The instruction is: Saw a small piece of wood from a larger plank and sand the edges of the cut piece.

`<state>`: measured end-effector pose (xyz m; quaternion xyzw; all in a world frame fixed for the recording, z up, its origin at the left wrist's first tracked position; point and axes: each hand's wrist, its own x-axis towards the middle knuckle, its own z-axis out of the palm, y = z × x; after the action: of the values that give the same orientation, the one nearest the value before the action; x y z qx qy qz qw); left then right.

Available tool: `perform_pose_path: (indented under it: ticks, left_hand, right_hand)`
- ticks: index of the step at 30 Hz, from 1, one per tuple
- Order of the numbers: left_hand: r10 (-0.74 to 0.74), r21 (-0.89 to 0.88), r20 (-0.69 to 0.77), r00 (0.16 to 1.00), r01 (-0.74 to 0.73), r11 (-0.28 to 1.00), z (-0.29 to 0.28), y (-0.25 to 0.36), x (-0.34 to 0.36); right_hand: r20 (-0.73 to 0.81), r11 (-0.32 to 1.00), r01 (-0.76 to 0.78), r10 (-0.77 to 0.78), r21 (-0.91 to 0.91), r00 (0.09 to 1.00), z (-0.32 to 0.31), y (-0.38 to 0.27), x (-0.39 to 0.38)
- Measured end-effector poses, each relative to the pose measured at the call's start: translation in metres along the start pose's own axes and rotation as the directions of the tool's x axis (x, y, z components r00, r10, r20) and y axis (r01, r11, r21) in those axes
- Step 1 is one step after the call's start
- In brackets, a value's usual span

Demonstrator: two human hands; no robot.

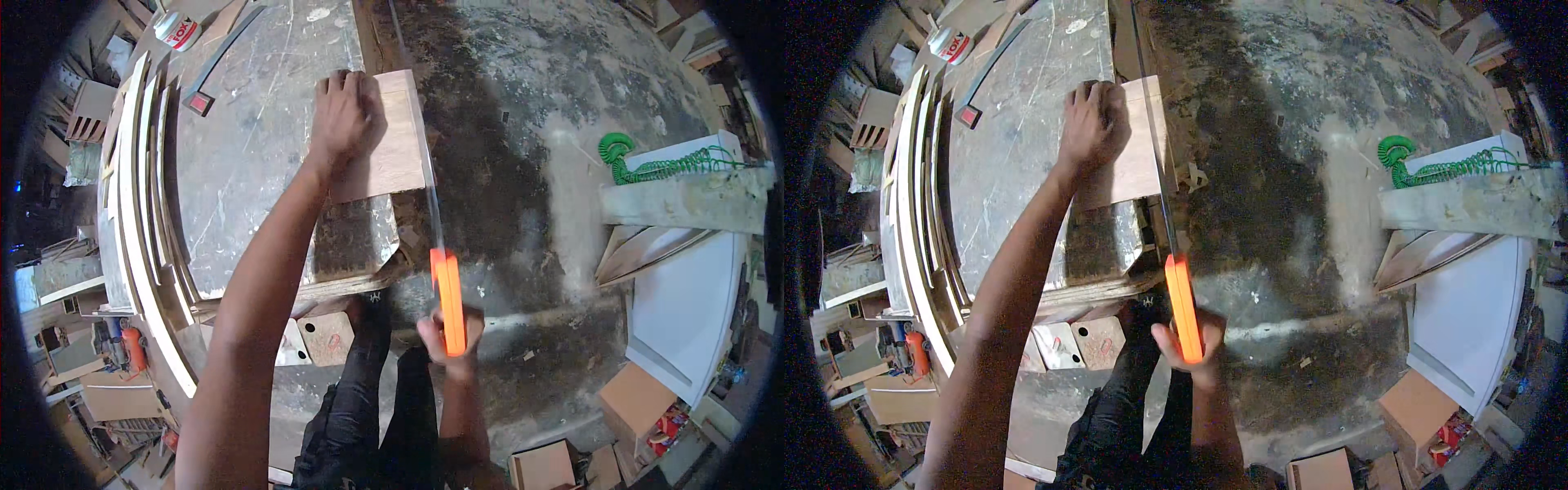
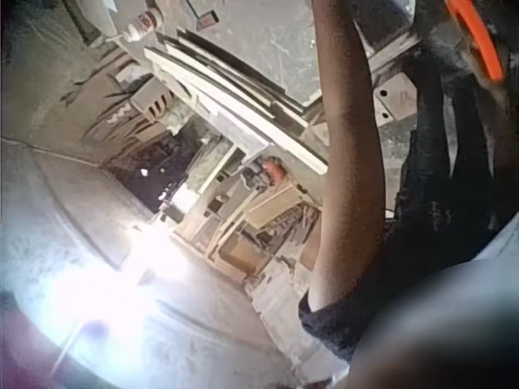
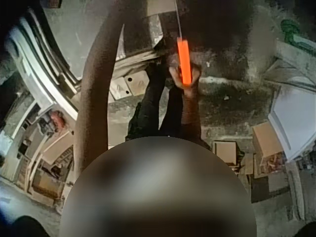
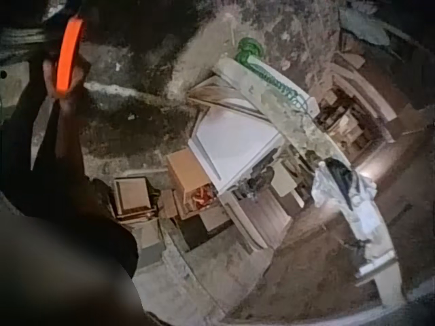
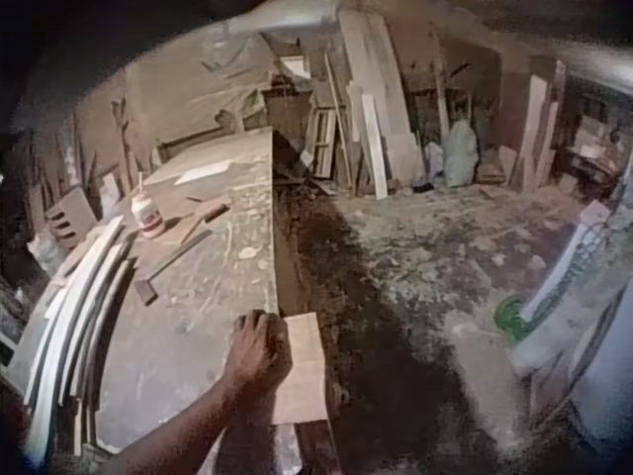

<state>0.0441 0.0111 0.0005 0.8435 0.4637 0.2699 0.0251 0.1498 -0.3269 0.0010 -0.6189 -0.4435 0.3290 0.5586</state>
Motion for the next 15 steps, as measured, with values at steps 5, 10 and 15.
perform_pose_path:
  ticks: [5,10,15]
  left_hand:
    - [0.064,0.042,0.013,0.998,-0.064,0.997,-0.011,-0.004,0.003]
    - [0.082,0.021,-0.048,0.995,-0.081,0.997,-0.003,-0.007,-0.001]
    - [0.108,0.036,-0.054,0.993,-0.106,0.994,-0.010,-0.014,-0.004]
  right_hand:
    - [0.037,0.930,-0.307,0.306,0.204,0.951,-0.042,0.027,-0.129]
    - [0.085,1.000,0.005,-0.004,-0.010,0.996,-0.010,0.007,-0.018]
    - [0.183,0.972,0.085,-0.045,-0.218,0.982,-0.010,-0.001,-0.035]
